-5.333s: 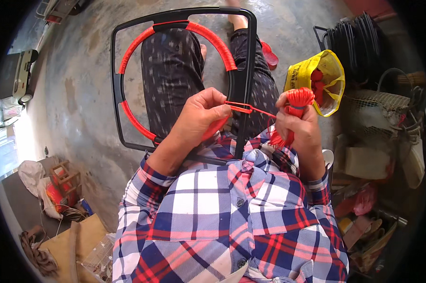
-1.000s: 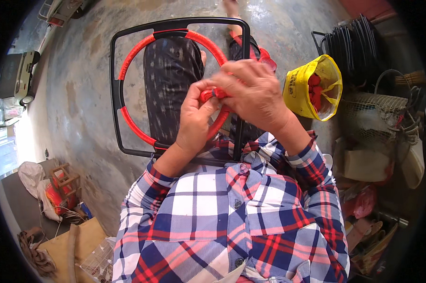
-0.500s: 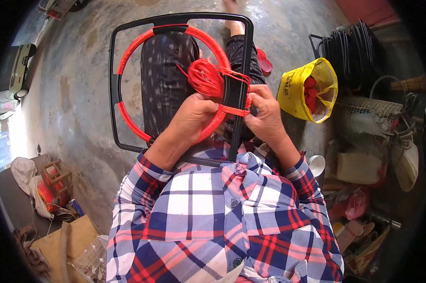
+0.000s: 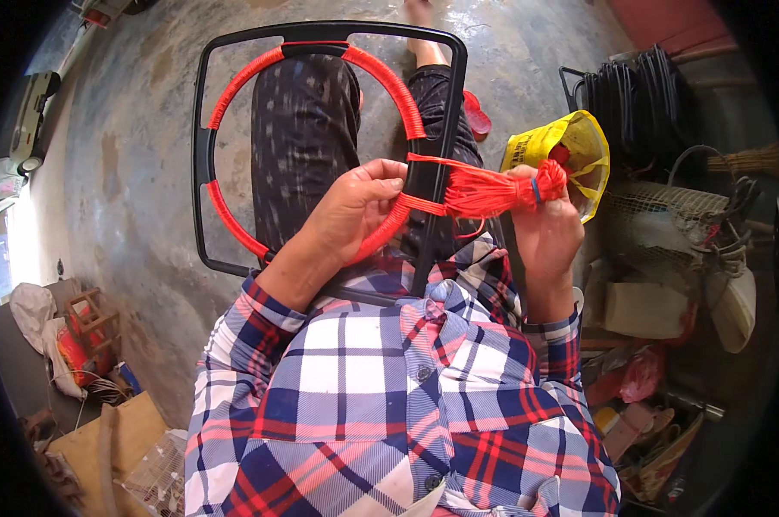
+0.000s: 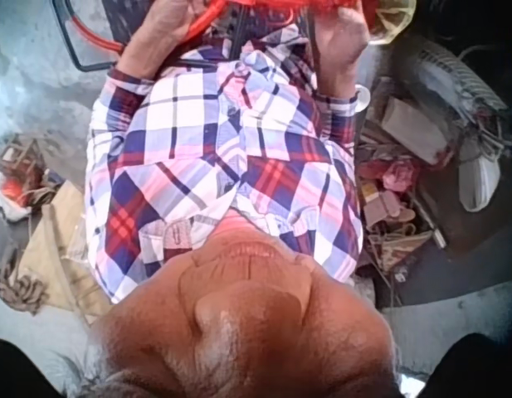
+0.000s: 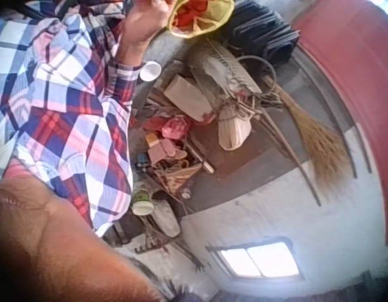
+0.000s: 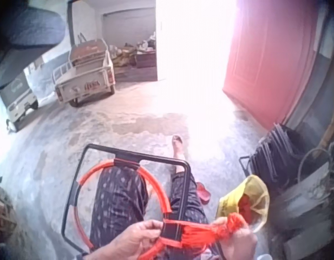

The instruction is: Wrapping a black plastic frame with red nylon string.

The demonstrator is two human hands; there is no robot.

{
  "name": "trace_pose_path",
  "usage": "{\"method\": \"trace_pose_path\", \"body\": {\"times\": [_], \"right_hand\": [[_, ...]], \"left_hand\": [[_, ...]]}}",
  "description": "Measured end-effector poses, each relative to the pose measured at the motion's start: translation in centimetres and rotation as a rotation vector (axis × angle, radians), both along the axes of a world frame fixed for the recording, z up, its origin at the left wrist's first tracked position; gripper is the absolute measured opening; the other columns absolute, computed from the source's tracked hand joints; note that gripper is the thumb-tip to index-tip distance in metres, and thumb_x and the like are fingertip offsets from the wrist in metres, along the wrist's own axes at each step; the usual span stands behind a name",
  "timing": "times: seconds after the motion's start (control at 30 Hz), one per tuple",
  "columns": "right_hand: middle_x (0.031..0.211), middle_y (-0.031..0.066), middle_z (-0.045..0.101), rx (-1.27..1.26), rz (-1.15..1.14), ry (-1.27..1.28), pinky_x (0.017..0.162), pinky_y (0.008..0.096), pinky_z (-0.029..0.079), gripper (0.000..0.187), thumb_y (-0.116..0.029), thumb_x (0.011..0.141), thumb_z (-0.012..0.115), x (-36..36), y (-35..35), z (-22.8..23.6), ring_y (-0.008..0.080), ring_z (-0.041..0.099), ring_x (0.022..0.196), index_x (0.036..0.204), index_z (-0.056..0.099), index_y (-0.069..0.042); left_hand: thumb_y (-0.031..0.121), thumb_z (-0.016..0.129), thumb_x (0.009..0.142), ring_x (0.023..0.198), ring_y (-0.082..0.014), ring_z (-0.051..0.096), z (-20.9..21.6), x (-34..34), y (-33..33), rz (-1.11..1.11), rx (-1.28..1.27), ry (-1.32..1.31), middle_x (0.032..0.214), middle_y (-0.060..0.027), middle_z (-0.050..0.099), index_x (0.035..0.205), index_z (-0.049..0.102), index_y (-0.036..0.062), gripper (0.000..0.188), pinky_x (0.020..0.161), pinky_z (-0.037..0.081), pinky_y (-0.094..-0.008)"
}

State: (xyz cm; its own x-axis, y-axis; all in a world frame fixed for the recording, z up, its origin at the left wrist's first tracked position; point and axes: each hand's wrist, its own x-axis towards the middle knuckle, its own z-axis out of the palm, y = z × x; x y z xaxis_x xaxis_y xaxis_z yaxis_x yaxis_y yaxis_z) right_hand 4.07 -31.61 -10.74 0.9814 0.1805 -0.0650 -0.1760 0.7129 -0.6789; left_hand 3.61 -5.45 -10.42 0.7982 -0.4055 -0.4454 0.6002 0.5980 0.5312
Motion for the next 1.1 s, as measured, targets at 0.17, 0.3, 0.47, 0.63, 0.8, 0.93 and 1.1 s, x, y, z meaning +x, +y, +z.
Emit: {"method": "trace_pose_path", "body": {"times": [0.17, 0.3, 0.47, 0.63, 0.8, 0.93, 1.1], "right_hand": [[0.088, 0.0097, 0.057, 0.287, 0.097, -0.011, 0.091, 0.0413, 0.044, 0.022, -0.024, 0.087, 0.048, 1.1, 1.1, -0.3, 0.0242, 0.055, 0.090, 0.100, 0.052, -0.007], [0.091, 0.0084, 0.057, 0.192, 0.201, 0.216, 0.086, 0.0380, 0.048, 0.021, -0.024, 0.094, 0.048, -1.7, 4.4, -1.0, 0.0206, 0.057, 0.086, 0.104, 0.052, -0.005], [0.104, 0.0116, 0.058, -0.117, 0.292, 0.293, 0.090, 0.0334, 0.048, 0.021, -0.008, 0.087, 0.055, -2.4, 2.7, -2.5, 0.0201, 0.058, 0.094, 0.106, 0.051, 0.000], [0.125, 0.0154, 0.053, -0.408, 0.380, 0.010, 0.105, 0.0335, 0.035, 0.037, 0.008, 0.061, 0.045, -4.7, 0.5, -1.5, 0.0232, 0.051, 0.119, 0.097, 0.055, 0.004], [0.124, 0.0153, 0.057, -0.717, 0.485, -0.166, 0.103, 0.0327, 0.037, 0.045, 0.009, 0.057, 0.043, -4.2, -1.7, -0.1, 0.0250, 0.053, 0.118, 0.097, 0.063, 0.005], [0.121, 0.0134, 0.060, -1.014, 0.547, -0.448, 0.098, 0.0331, 0.043, 0.052, 0.017, 0.062, 0.035, -3.9, -1.6, 0.3, 0.0286, 0.058, 0.113, 0.101, 0.065, -0.001], [0.127, 0.0126, 0.057, -1.217, 0.539, -0.618, 0.102, 0.0368, 0.041, 0.049, 0.017, 0.063, 0.046, -3.6, -2.6, -0.1, 0.0311, 0.053, 0.119, 0.103, 0.065, -0.005]], "left_hand": [[0.006, 0.057, 0.087, 0.078, -0.0180, 0.066, 0.0, 0.2, 0.2, -0.054, -0.041, 0.000, 0.093, -0.0097, 0.064, 0.111, 0.052, 0.0020, 0.024, 0.069, 0.056, -0.0324], [0.007, 0.055, 0.089, 0.074, -0.0182, 0.065, 0.6, 0.0, -0.3, 0.025, 0.000, 0.008, 0.089, -0.0094, 0.064, 0.109, 0.052, 0.0023, 0.021, 0.066, 0.055, -0.0317], [0.009, 0.052, 0.091, 0.069, -0.0182, 0.064, 0.6, 0.0, 0.1, -0.006, -0.002, -0.025, 0.087, -0.0091, 0.064, 0.104, 0.055, 0.0011, 0.015, 0.063, 0.054, -0.0307], [0.010, 0.053, 0.091, 0.066, -0.0176, 0.063, 0.3, 0.1, 0.4, -0.013, 0.017, -0.030, 0.085, -0.0084, 0.064, 0.103, 0.054, 0.0019, 0.014, 0.060, 0.054, -0.0306], [0.010, 0.054, 0.090, 0.064, -0.0169, 0.063, 0.4, 0.0, 0.4, -0.016, 0.024, -0.034, 0.085, -0.0080, 0.064, 0.103, 0.053, 0.0033, 0.014, 0.058, 0.054, -0.0300], [0.010, 0.055, 0.090, 0.064, -0.0171, 0.062, 0.3, 0.0, 0.4, -0.013, 0.007, -0.037, 0.084, -0.0082, 0.064, 0.103, 0.053, 0.0037, 0.015, 0.058, 0.054, -0.0302], [0.010, 0.055, 0.090, 0.064, -0.0172, 0.062, 0.4, -0.1, 0.3, 0.006, 0.022, -0.033, 0.083, -0.0083, 0.064, 0.102, 0.053, 0.0040, 0.014, 0.058, 0.054, -0.0304]]}}
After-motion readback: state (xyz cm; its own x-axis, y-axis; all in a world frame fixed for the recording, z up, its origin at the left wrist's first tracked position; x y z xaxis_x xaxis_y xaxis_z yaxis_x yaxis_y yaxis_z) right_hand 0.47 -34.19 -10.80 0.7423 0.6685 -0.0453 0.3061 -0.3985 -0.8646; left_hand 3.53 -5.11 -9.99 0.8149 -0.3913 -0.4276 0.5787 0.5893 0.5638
